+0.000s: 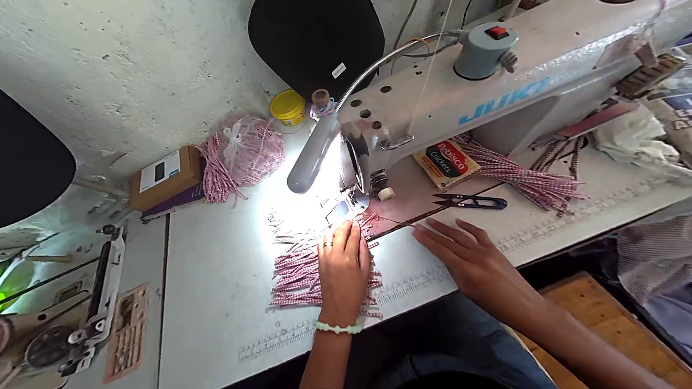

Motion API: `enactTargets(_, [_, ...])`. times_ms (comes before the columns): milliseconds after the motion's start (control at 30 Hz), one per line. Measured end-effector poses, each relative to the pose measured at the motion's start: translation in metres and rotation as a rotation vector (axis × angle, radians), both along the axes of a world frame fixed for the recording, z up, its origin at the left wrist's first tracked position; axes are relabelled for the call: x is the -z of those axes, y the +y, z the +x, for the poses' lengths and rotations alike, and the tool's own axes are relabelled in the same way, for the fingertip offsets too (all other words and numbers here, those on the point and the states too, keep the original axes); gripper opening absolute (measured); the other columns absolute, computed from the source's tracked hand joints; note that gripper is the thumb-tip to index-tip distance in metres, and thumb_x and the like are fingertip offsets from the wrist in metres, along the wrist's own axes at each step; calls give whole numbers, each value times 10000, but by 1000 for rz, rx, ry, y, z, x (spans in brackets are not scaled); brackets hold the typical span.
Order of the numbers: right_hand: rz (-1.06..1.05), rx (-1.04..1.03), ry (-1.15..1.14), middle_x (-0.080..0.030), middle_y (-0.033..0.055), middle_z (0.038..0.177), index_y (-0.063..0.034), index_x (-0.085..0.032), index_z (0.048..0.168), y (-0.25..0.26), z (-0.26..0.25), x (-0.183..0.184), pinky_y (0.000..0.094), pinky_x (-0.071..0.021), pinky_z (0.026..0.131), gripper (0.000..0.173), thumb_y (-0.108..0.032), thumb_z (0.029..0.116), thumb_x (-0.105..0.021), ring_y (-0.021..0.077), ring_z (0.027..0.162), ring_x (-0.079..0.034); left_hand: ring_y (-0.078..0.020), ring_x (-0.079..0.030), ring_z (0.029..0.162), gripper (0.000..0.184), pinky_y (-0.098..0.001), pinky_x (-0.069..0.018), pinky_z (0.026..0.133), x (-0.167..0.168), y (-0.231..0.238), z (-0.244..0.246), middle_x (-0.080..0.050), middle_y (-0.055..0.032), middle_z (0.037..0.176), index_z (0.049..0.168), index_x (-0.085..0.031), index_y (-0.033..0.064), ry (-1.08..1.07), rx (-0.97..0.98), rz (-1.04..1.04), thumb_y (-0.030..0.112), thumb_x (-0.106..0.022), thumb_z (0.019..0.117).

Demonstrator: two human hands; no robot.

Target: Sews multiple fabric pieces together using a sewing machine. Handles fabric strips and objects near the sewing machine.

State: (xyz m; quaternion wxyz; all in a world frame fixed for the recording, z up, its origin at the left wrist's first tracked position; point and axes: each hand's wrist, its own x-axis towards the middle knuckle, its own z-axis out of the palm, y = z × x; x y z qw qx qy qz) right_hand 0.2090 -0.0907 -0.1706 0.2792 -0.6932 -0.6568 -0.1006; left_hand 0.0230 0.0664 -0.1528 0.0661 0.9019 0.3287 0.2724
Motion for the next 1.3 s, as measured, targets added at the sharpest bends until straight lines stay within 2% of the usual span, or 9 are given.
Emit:
enactTargets(100, [58,0,62,-775,46,1015,-109,-746,1139,-30,-4,-9,489,-467,1038,320,-80,986,-467,262,1039,-707,-294,-719,1081,286,-466,-561,911,0,3,2,-751,-124,1174,1101,-797,56,-55,14,-21,174,-568,976])
enactTargets(200, [38,-129,183,-672,-1,737,-143,-760,924,-41,-6,-19,420,-440,1009,273,-157,952,-489,186,803,-649,-315,-710,1084,271,-478,-546,933,-1,2,3,-745,-146,1167,1045,-806,58,-88,3,-20,171,-571,970])
enactTargets(300, [37,-164,223,-673,-12,749,-150,-746,895,-29,-8,-25,384,-465,960,241,-175,946,-512,169,785,-641,-328,-698,1121,274,-475,-535,959,-2,3,2,-736,-149,1207,1045,-804,60,-81,-11,-28,173,-564,977])
enactTargets(433, [48,59,168,-713,112,863,-57,-758,1009,20,-14,-27,436,-523,680,357,-376,970,-602,303,796,-680,-311,-702,1146,285,-493,-525,1002,0,4,1,-741,-137,1209,1071,-793,47,-73,-2,-78,187,-560,989])
enactTargets(500, [7,118,133,-685,181,898,-4,-732,1008,42,-17,-15,478,-530,671,403,-394,933,-667,372,828,-682,-285,-706,1140,277,-482,-529,994,0,7,0,-747,-123,1196,1057,-795,52,-83,-5,-73,178,-558,987])
enactTargets(600, [43,183,69,-670,188,827,22,-698,922,59,-19,-4,448,-533,655,180,-145,959,-642,367,772,-686,-263,-714,1112,270,-457,-539,971,1,8,0,-755,-114,1168,1041,-796,52,-93,-33,-60,161,-557,982])
enactTargets(667, [54,187,64,-668,194,819,34,-690,907,59,-13,-3,444,-545,675,146,-72,969,-611,368,768,-690,-258,-715,1110,266,-450,-537,970,0,7,0,-759,-108,1159,1035,-797,53,-89,-50,-52,157,-559,979])
enactTargets(933, [129,68,88,-615,125,737,-12,-665,841,6,15,7,386,-469,573,160,-40,949,-550,301,670,-629,-242,-734,1054,268,-413,-559,953,2,8,-2,-772,-111,1104,1018,-792,27,-66,-119,-14,154,-559,979])
enactTargets(1300, [96,-25,90,-618,105,740,-32,-659,834,-3,24,8,371,-466,597,148,-54,945,-564,282,688,-630,-222,-748,958,244,-407,-564,887,1,3,-1,-782,-116,1008,968,-791,17,-119,-92,6,158,-593,957])
